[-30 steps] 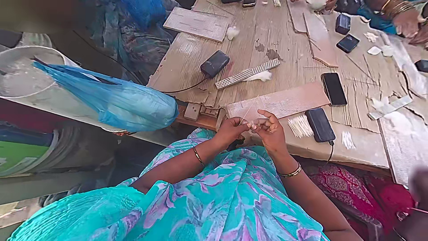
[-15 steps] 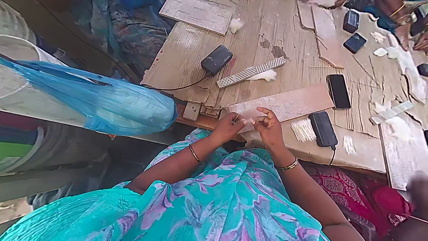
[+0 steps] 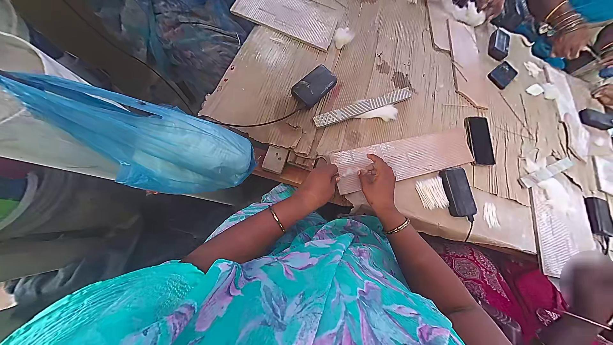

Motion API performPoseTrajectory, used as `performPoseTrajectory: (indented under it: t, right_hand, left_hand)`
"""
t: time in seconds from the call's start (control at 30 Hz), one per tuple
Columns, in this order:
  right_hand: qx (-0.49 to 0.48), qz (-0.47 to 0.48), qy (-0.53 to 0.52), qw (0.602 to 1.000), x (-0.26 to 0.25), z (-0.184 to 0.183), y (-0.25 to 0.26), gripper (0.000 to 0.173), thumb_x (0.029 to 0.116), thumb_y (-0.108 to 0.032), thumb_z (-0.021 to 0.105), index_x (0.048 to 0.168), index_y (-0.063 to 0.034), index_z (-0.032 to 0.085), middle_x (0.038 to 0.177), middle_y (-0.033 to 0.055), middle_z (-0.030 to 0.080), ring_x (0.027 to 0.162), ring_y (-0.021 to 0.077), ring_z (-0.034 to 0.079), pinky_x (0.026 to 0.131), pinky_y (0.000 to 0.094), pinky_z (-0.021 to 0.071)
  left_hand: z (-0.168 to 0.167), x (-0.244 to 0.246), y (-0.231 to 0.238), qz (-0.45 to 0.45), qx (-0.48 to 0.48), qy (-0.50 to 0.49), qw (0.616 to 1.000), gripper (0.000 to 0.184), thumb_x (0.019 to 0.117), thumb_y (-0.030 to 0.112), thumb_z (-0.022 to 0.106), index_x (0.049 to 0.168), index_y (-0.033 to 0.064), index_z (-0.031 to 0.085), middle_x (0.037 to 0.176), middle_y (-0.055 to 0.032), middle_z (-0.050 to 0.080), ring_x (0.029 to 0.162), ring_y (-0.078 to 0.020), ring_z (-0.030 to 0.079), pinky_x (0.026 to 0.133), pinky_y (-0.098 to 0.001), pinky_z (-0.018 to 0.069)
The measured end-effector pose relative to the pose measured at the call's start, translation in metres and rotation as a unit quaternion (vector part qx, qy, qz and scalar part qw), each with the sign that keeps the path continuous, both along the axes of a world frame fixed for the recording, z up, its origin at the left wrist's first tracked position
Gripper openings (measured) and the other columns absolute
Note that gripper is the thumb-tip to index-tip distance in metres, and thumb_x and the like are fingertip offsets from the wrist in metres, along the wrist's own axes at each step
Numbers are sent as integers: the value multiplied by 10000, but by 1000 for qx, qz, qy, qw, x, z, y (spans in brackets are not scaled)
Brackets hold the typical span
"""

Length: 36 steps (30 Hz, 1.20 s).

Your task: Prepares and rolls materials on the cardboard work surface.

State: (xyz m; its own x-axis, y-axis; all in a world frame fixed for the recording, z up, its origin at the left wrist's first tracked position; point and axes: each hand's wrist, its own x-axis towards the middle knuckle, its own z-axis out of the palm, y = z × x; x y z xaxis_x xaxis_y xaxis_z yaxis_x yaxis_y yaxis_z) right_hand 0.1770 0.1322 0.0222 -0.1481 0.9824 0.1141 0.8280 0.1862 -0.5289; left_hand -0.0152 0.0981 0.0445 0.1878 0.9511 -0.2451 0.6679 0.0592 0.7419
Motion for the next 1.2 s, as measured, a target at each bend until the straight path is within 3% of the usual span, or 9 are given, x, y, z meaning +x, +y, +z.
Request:
performPoseTrajectory:
  t: [0.1,0.2,0.33,0.53,0.7,0.83,0.97,1.1,1.2]
  right_hand:
    - [0,2,-1,1000,2,-2,0,514,983,-186,670,1463,-88,514,1126,180,673,1060,390,615,919,617,444]
    - [15,11,-1,1000,5,-6,2,508,977,-188,684,1448,-80,525,1113,180,664,1055,396,610,910,611,445]
    - [31,16,7,999,5,-8,1,508,968,-188,696,1436,-69,539,1096,181,669,1038,396,614,902,611,447]
    - [26,21,1,999,6,-6,1,498,968,-155,681,1438,-73,538,1120,189,668,1050,406,615,906,622,446]
    - [16,31,25,999,11,-6,1,509,968,-169,707,1436,-67,535,1134,207,659,1054,409,615,899,602,465]
    - [28,9,50,998,18,-4,5,450,975,-62,662,1411,-55,553,1225,225,630,1116,392,620,928,539,516]
    - [117,133,-49,983,11,-11,10,396,993,-60,571,1388,-31,592,1403,206,595,1331,415,535,1093,631,383]
    - [89,267,-177,943,8,-20,15,681,1062,-512,371,1590,-82,368,1668,112,322,1561,313,251,1213,677,131]
    - [49,300,-211,929,19,-17,8,786,1049,-617,286,1617,-74,297,1697,109,248,1578,286,199,1220,681,75]
  left_hand:
    - [0,3,2,-29,-16,74,997,362,1123,224,400,1266,-36,607,1268,-249,596,1224,-389,603,1047,-537,490]
    - [6,1,-3,-26,-11,101,994,409,1125,271,395,1305,-47,579,1301,-258,546,1206,-403,593,1024,-533,501]
    - [19,-7,-4,-35,-16,114,993,395,1029,39,522,1417,-22,566,1354,-264,536,1247,-407,568,1072,-519,474]
    - [6,-5,-12,-10,78,40,996,200,1035,31,550,1163,-34,689,1184,-229,657,1154,-375,641,1025,-526,508]
    - [-2,5,-10,10,57,59,997,221,1044,43,536,1199,-67,649,1234,-250,634,1202,-388,621,1054,-520,492]
    - [-6,3,-9,19,66,74,995,230,1045,48,534,1203,-67,654,1239,-244,640,1212,-382,619,1063,-514,488]
    - [-8,3,-8,15,67,78,995,222,1049,62,534,1189,-62,654,1220,-238,644,1193,-375,629,1053,-512,496]
    - [-7,6,-9,15,51,93,994,222,1051,75,536,1198,-36,660,1214,-230,637,1159,-373,645,1016,-516,523]
    - [-7,3,-11,1,35,83,996,214,1054,101,542,1175,-27,663,1197,-204,665,1154,-346,652,1019,-517,515]
